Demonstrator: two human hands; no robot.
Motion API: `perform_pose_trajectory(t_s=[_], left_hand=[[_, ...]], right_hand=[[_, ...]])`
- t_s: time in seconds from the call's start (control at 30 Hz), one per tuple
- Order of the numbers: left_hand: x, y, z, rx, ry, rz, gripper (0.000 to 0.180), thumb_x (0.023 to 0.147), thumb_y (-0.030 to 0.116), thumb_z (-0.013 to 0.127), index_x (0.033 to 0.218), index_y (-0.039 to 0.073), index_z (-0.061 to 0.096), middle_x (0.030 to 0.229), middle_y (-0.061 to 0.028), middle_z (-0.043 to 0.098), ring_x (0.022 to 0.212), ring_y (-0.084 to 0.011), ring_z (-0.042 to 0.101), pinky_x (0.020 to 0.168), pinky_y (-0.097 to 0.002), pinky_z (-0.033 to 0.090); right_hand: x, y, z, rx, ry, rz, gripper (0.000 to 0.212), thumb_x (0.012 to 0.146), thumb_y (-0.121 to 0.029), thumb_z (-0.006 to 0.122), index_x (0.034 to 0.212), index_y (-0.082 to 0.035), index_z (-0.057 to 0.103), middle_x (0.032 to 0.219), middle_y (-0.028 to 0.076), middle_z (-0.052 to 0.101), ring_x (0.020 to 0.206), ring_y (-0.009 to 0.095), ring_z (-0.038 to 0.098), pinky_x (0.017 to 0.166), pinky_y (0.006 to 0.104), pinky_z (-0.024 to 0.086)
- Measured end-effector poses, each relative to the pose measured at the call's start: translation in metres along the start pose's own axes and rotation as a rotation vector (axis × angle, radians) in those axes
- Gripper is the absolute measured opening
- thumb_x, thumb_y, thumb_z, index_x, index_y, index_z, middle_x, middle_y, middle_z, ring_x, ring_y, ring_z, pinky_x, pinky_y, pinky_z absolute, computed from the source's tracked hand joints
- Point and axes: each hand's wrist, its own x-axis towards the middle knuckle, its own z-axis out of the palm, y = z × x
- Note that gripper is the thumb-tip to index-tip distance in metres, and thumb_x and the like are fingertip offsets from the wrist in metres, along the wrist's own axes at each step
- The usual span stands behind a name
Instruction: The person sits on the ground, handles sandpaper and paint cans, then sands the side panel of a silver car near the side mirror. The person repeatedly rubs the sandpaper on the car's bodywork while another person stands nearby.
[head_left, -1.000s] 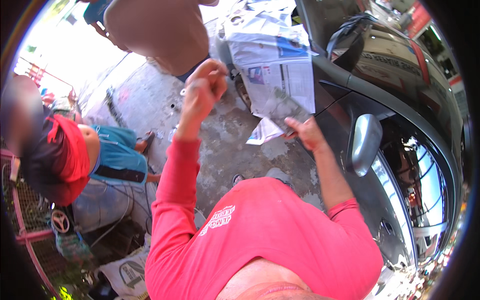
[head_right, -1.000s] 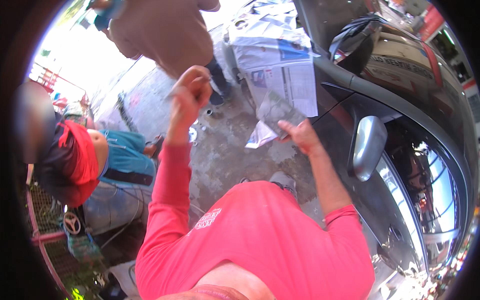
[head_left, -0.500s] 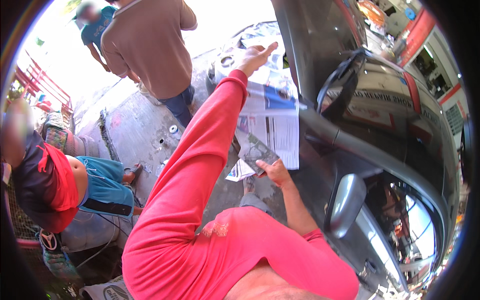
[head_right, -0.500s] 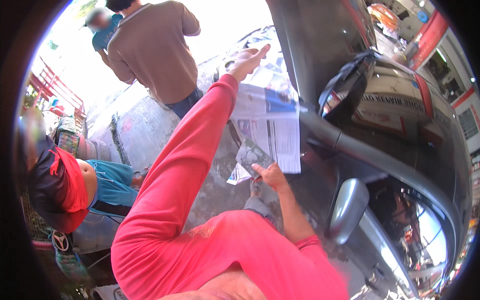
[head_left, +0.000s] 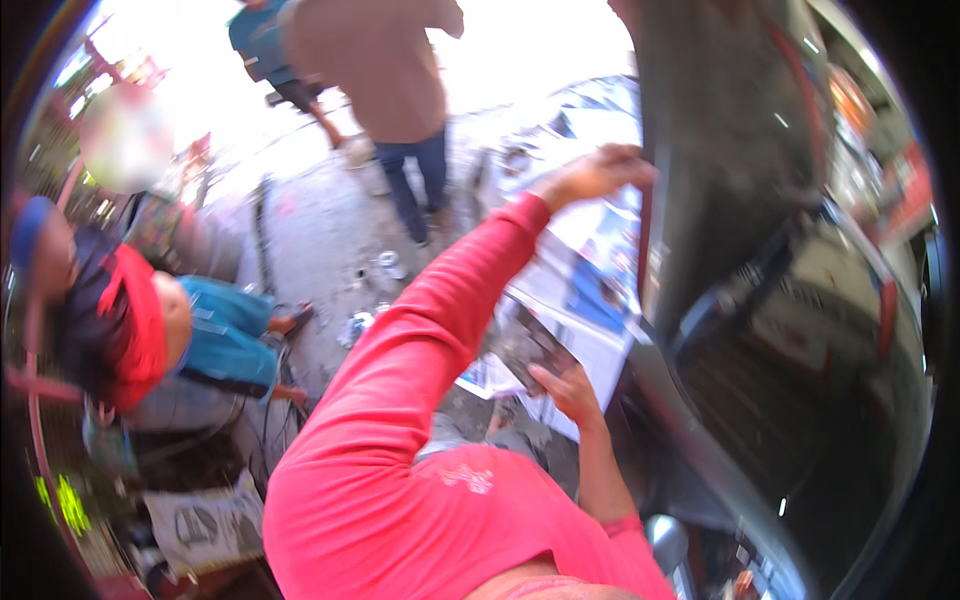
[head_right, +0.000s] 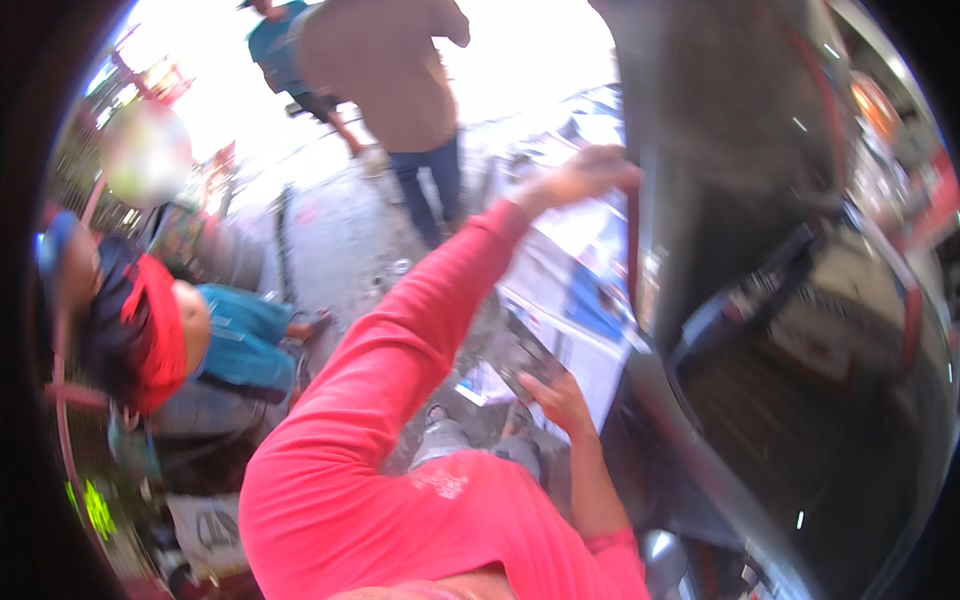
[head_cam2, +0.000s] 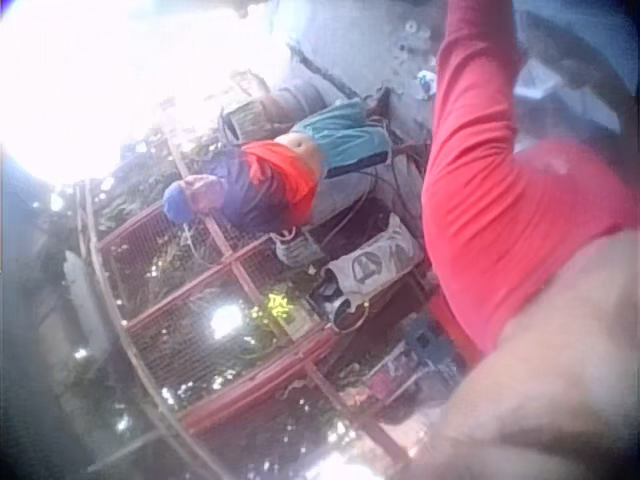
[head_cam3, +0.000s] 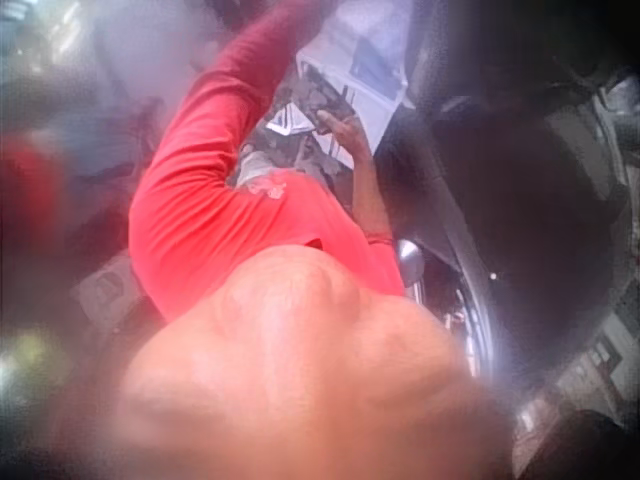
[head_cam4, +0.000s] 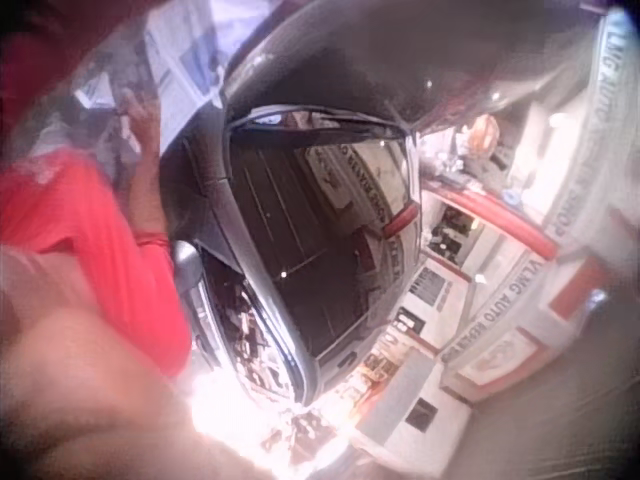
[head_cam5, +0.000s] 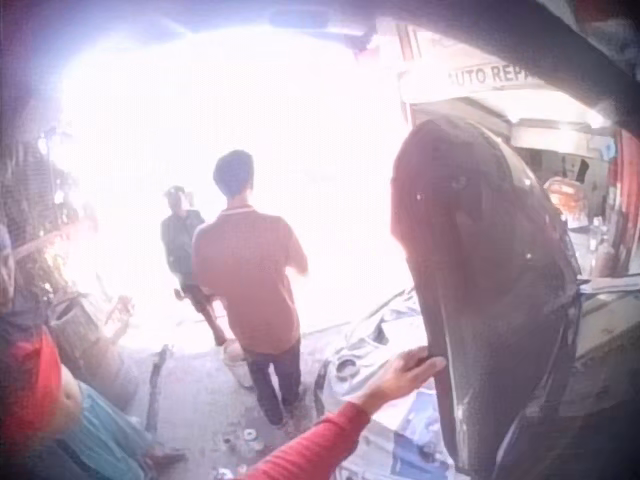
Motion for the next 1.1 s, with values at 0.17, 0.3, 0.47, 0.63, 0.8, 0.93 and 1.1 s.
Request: perform_pose_trajectory(t_s=[0.17, 0.3, 0.47, 0.63, 0.8, 0.93, 1.1], left_hand=[[-0.007, 0.047, 0.023, 0.034, 0.002, 0.072, 0.037, 0.095, 0.04, 0.08, 0.094, 0.004, 0.071, 0.074, -0.0018, 0.063, 0.069, -0.0119, 0.059, 0.062, -0.034, 0.049], [-0.002, 0.047, 0.008, 0.163, -0.031, 0.072, 0.041, 0.093, 0.041, 0.081, 0.085, 0.004, 0.066, 0.068, 0.0001, 0.06, 0.062, -0.0102, 0.057, 0.056, -0.0318, 0.047], [-0.005, 0.053, 0.011, 0.056, -0.053, -0.09, 0.046, 0.098, 0.046, 0.075, 0.084, 0.003, 0.068, 0.069, -0.0014, 0.063, 0.06, -0.011, 0.059, 0.054, -0.0295, 0.047], [-0.015, 0.048, 0.02, -0.076, -0.043, -0.125, 0.062, 0.106, 0.059, 0.056, 0.082, 0.003, 0.067, 0.069, -0.0037, 0.064, 0.058, -0.0112, 0.058, 0.053, -0.0285, 0.047], [-0.008, 0.043, 0.031, -0.345, 0.163, -0.119, 0.081, 0.106, 0.074, 0.037, 0.08, 0.003, 0.066, 0.063, -0.0039, 0.058, 0.053, -0.0107, 0.053, 0.049, -0.0293, 0.044], [0.0, 0.034, 0.059, -0.275, 0.441, -0.085, 0.057, 0.106, 0.055, 0.059, 0.09, 0.002, 0.069, 0.065, 0.0013, 0.055, 0.056, -0.0079, 0.052, 0.051, -0.0289, 0.043], [-0.006, 0.032, 0.033, -0.114, 0.182, 0.067, 0.033, 0.102, 0.033, 0.072, 0.108, 0.0, 0.074, 0.07, 0.0016, 0.061, 0.059, -0.0075, 0.052, 0.055, -0.0294, 0.044]], right_hand=[[0.029, -0.035, -0.023, 0.894, 0.042, 0.827, 0.029, 0.101, -0.009, 0.07, 0.126, 0.004, 0.068, 0.105, 0.009, 0.077, 0.077, 0.016, 0.074, 0.066, 0.0311, 0.064], [0.036, -0.024, -0.015, 0.87, -0.059, 0.796, 0.028, 0.1, -0.01, 0.071, 0.124, 0.005, 0.069, 0.102, 0.008, 0.077, 0.077, 0.016, 0.074, 0.067, 0.0325, 0.065], [0.054, -0.018, -0.012, 0.832, -0.1, 0.732, 0.024, 0.101, -0.011, 0.071, 0.118, 0.006, 0.072, 0.097, 0.008, 0.078, 0.077, 0.016, 0.074, 0.068, 0.0329, 0.064], [0.051, -0.018, -0.001, 0.811, -0.113, 0.798, 0.027, 0.099, -0.018, 0.075, 0.107, 0.007, 0.077, 0.094, 0.008, 0.08, 0.08, 0.014, 0.075, 0.07, 0.0307, 0.061], [0.006, 0.021, 0.037, 0.652, -0.014, 0.79, 0.052, 0.098, -0.032, 0.079, 0.064, 0.005, 0.07, 0.051, -0.001, 0.057, 0.048, 0.008, 0.049, 0.046, 0.0375, 0.038], [-0.002, 0.011, 0.036, 0.589, -0.017, 0.827, 0.059, 0.097, -0.037, 0.078, 0.057, 0.006, 0.067, 0.045, -0.002, 0.051, 0.045, 0.007, 0.042, 0.044, 0.0384, 0.032], [0.023, -0.023, 0.01, 0.817, -0.063, 0.84, 0.023, 0.101, -0.016, 0.072, 0.104, 0.006, 0.078, 0.086, 0.01, 0.079, 0.071, 0.018, 0.075, 0.065, 0.0358, 0.064]])
